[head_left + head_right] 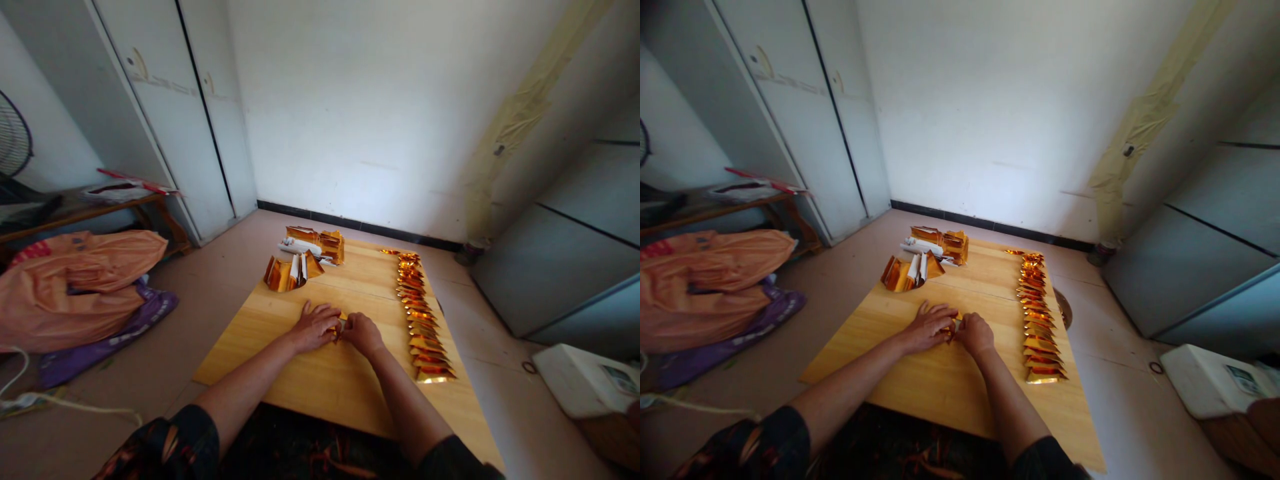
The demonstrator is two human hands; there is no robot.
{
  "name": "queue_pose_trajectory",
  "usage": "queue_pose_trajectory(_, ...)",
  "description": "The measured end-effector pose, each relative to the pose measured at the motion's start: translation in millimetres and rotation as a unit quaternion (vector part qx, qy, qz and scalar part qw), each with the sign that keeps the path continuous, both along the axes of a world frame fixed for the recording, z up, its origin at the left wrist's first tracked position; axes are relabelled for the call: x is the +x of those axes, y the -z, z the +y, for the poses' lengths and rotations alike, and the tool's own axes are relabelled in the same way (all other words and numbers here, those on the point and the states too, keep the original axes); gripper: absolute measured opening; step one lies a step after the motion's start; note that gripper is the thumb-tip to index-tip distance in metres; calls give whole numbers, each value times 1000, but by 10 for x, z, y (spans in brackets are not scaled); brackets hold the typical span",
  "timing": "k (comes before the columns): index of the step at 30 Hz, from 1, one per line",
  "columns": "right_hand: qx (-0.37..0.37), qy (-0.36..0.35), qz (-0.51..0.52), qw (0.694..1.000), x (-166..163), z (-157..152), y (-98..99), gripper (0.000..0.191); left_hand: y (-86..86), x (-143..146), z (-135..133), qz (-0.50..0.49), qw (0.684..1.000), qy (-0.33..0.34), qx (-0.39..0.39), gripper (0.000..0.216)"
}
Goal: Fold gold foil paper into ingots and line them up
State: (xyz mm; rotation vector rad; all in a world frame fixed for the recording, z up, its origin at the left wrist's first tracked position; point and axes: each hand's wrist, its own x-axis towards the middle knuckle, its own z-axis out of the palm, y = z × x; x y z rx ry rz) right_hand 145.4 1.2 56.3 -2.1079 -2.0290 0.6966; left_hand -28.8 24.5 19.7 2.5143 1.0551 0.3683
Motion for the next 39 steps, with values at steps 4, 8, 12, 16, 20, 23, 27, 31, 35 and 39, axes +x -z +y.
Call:
queue_pose_trajectory(4,8,0,-9,1000,3,15,23,22,-3,1,1,2,1000,1,-2,22)
queue_pose_trajectory(8,18,-6,-20,1000,7,-3,20,21,-23,0,-4,3,1000,-1,-8,21)
queue_pose_trajectory(12,43,6,-41,998,1,-63,15,20,-17,3,4,1,1000,-4,-17,20)
queue_pose_trajectory(16,56,11,-63,996,-21,-97,32,23,11,4,17,-3,1000,-8,-21,22)
queue_pose_trajectory(20,51,9,-63,997,-31,-91,31,29,11,5,19,3,1000,-6,-22,23)
queue_pose_trajectory(23,42,9,-60,997,-38,-89,12,31,-1,10,22,10,1000,-9,-27,21)
queue_pose_trajectory(27,50,14,-59,997,-44,-103,4,30,-19,17,24,8,999,-14,-31,20)
queue_pose_trajectory(31,69,1,-25,997,20,-97,60,18,-44,18,9,5,999,-15,-33,17)
queue_pose_trajectory(35,87,-8,24,996,143,-58,150,2,-51,15,-7,-1,999,-15,-28,16)
queue_pose_trajectory(39,84,-6,49,995,191,-57,171,3,-27,6,2,-6,1000,-11,-23,17)
